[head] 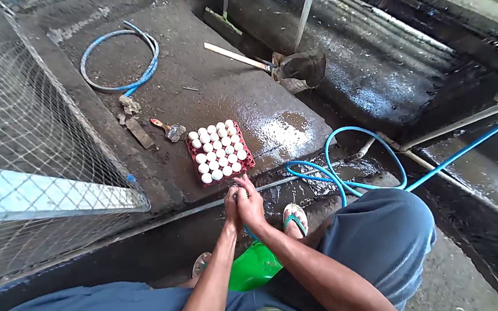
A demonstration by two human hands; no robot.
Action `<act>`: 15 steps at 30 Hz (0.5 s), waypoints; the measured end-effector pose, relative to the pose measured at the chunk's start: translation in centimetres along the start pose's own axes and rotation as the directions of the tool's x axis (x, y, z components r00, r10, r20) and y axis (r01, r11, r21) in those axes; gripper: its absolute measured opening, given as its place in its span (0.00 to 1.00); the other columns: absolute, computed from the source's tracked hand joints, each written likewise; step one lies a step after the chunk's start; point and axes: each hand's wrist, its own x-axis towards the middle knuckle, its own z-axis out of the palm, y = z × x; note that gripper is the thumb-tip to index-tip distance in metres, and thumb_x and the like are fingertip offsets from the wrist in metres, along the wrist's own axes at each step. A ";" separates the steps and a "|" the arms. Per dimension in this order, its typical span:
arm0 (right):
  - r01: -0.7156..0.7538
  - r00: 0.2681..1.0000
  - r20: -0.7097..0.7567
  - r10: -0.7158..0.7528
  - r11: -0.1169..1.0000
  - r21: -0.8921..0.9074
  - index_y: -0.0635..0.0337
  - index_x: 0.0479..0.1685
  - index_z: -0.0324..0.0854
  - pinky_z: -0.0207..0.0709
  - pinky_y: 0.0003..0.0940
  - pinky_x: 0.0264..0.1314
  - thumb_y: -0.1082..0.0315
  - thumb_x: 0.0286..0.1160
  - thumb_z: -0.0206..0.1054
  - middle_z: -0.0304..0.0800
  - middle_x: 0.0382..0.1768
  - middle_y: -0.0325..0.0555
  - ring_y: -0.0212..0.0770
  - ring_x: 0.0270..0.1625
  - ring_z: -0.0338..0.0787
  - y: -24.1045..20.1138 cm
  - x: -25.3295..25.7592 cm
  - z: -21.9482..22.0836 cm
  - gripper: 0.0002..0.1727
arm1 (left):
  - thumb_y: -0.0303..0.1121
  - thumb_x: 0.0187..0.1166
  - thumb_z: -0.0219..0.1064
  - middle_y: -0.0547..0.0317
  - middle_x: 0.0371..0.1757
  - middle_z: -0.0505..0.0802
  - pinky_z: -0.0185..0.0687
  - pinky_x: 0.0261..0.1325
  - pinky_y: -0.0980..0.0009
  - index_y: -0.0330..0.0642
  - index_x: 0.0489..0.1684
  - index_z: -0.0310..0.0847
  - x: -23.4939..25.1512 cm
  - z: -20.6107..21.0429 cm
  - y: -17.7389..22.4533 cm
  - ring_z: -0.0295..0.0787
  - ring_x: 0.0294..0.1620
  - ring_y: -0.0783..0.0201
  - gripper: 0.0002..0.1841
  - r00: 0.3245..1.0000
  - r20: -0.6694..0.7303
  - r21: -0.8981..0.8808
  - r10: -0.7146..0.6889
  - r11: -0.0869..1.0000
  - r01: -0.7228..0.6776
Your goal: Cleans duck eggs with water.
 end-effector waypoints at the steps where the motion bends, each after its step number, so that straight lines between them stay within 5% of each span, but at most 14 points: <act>1: -0.038 0.999 0.002 0.038 0.999 0.031 0.63 0.76 0.80 0.66 0.51 0.84 0.68 0.84 0.46 0.78 0.79 0.59 0.50 0.83 0.74 0.1 0.6 -0.1 0.26 | 0.32 0.94 0.37 0.56 0.42 0.85 0.78 0.52 0.73 0.28 0.53 0.78 0.0 -0.2 -0.1 0.80 0.43 0.73 0.22 0.999 0.036 -0.045 -0.036 0.998 0.037; 5: -0.466 0.885 0.152 0.441 0.831 0.302 0.62 0.71 0.77 0.80 0.49 0.60 0.59 0.93 0.48 0.86 0.56 0.56 0.47 0.56 0.86 1.2 4.3 -1.1 0.21 | 0.39 0.87 0.42 0.64 0.30 0.85 0.74 0.22 0.76 0.42 0.46 0.78 0.4 -0.8 -1.0 0.79 0.22 0.74 0.18 0.985 0.161 -0.145 -0.066 0.985 0.090; 8: -0.408 0.913 0.115 0.393 0.851 0.331 0.60 0.73 0.75 0.81 0.45 0.48 0.55 0.96 0.43 0.85 0.49 0.55 0.46 0.45 0.85 0.8 4.6 -1.5 0.24 | 0.41 0.87 0.45 0.62 0.36 0.84 0.78 0.25 0.77 0.42 0.60 0.66 1.1 -1.0 -1.0 0.80 0.25 0.74 0.15 0.966 0.255 -0.205 -0.034 0.975 0.089; 9: -0.328 0.944 0.058 0.324 0.915 0.236 0.59 0.75 0.76 0.81 0.45 0.43 0.56 0.96 0.40 0.86 0.52 0.56 0.47 0.44 0.86 0.6 4.1 -1.5 0.25 | 0.41 0.91 0.42 0.58 0.43 0.86 0.83 0.33 0.74 0.41 0.67 0.66 1.1 -0.9 -0.8 0.84 0.33 0.71 0.18 0.965 0.259 -0.214 -0.040 0.972 0.098; 10: -0.220 0.975 0.021 0.219 0.970 0.107 0.58 0.76 0.77 0.80 0.45 0.49 0.59 0.94 0.40 0.87 0.57 0.56 0.45 0.50 0.87 0.5 3.4 -1.4 0.25 | 0.42 0.94 0.38 0.55 0.52 0.87 0.86 0.45 0.69 0.40 0.74 0.65 0.9 -0.8 -0.7 0.87 0.44 0.68 0.22 0.967 0.247 -0.207 -0.060 0.972 0.114; 11: -0.081 0.996 0.019 0.082 0.996 -0.039 0.59 0.76 0.78 0.79 0.48 0.65 0.63 0.91 0.42 0.87 0.66 0.56 0.46 0.65 0.87 0.6 2.6 -1.3 0.26 | 0.43 0.96 0.35 0.52 0.62 0.87 0.84 0.58 0.67 0.40 0.79 0.66 0.7 -0.5 -0.5 0.86 0.56 0.66 0.25 0.973 0.214 -0.192 -0.081 0.974 0.123; 13: 0.175 0.984 0.068 -0.164 0.959 -0.222 0.58 0.71 0.85 0.62 0.56 0.88 0.64 0.84 0.47 0.74 0.82 0.60 0.55 0.88 0.69 0.9 1.4 -1.0 0.25 | 0.36 0.97 0.33 0.44 0.69 0.83 0.74 0.71 0.70 0.28 0.80 0.65 0.2 0.1 0.1 0.80 0.66 0.66 0.25 0.991 0.127 -0.154 -0.048 0.986 0.067; 15: 0.165 0.986 0.043 -0.160 0.968 -0.187 0.59 0.67 0.88 0.59 0.58 0.89 0.65 0.81 0.48 0.75 0.81 0.61 0.56 0.88 0.68 0.8 1.9 -1.3 0.25 | 0.36 0.94 0.32 0.52 0.55 0.86 0.80 0.58 0.73 0.30 0.70 0.71 -0.1 0.2 0.3 0.83 0.53 0.72 0.25 0.988 0.150 -0.078 -0.043 0.995 0.055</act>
